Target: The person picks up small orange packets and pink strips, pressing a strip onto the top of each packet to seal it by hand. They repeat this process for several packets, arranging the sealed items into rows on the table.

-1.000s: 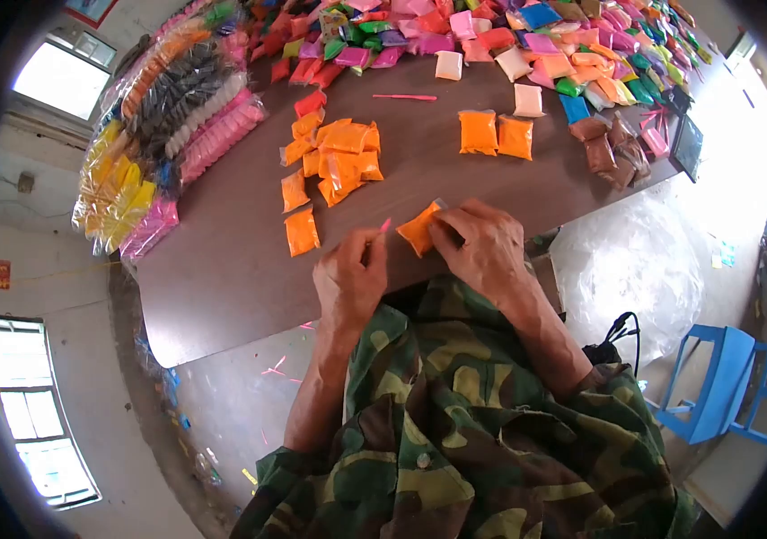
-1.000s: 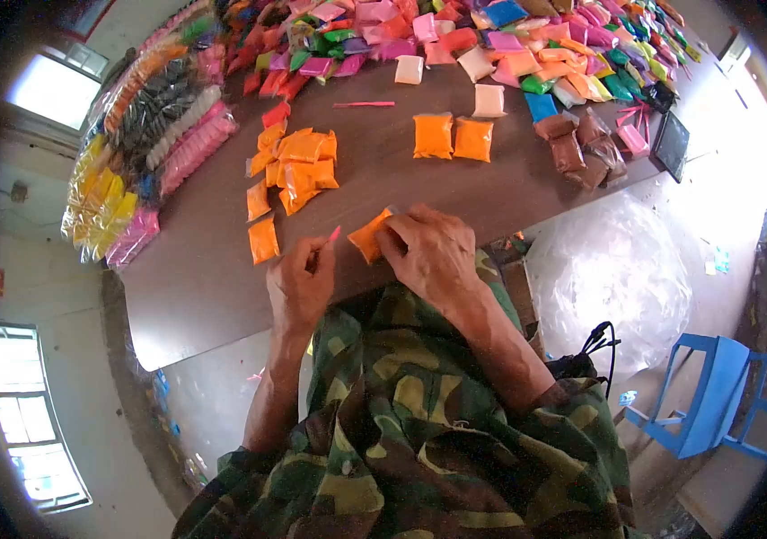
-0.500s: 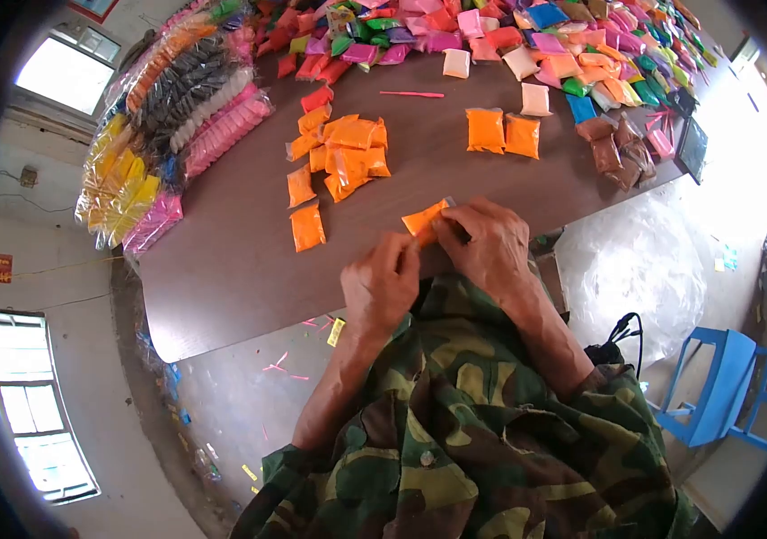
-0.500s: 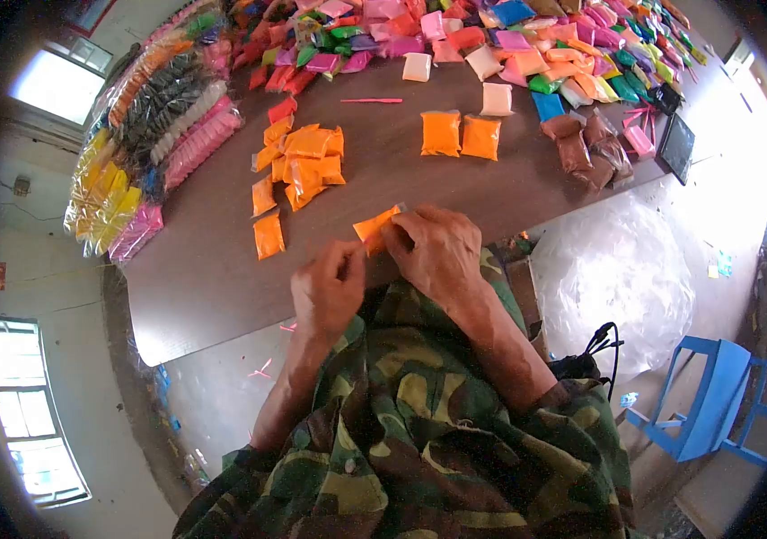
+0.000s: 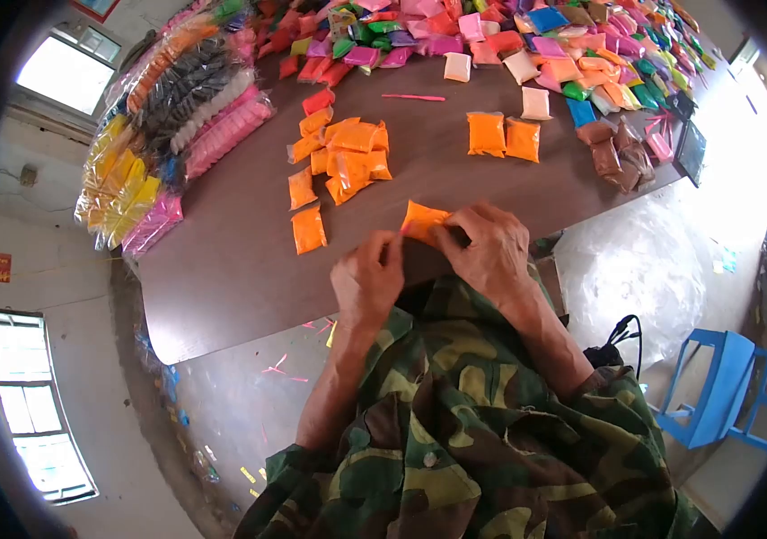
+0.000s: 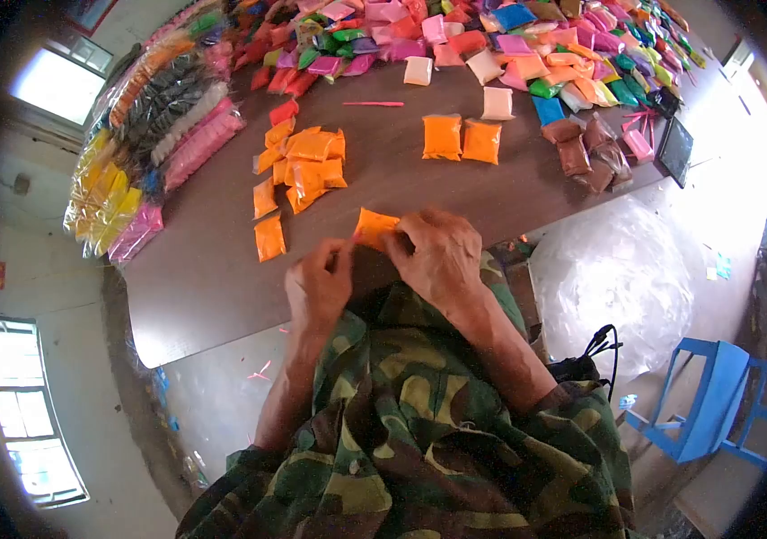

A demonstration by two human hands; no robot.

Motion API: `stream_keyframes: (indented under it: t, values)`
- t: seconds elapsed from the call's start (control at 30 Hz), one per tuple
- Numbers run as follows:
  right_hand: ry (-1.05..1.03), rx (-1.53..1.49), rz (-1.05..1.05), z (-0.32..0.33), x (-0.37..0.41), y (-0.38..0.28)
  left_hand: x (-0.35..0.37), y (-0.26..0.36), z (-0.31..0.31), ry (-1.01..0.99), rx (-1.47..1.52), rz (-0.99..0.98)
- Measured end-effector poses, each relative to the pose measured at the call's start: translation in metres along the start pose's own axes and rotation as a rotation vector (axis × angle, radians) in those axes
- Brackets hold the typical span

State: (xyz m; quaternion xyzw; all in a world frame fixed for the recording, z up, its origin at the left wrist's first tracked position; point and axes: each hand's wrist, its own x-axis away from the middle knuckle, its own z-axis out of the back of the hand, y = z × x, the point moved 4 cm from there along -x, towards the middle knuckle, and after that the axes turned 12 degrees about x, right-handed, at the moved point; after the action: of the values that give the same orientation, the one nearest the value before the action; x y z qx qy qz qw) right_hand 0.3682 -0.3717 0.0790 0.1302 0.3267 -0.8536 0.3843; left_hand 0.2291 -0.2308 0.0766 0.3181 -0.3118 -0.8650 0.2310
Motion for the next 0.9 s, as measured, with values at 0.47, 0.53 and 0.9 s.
stream_keyframes:
  t: [0.47,0.53,0.9]
  values:
    - [-0.001,-0.082,0.177,-0.01,-0.009,-0.01,-0.02,0.007,-0.013,-0.046,0.101,0.062]
    - [0.007,-0.069,0.162,-0.01,-0.005,-0.012,-0.02,0.002,-0.013,-0.05,0.08,0.043]
    - [0.061,-0.078,0.172,-0.012,-0.004,-0.01,-0.027,0.014,-0.008,-0.03,0.036,-0.07]
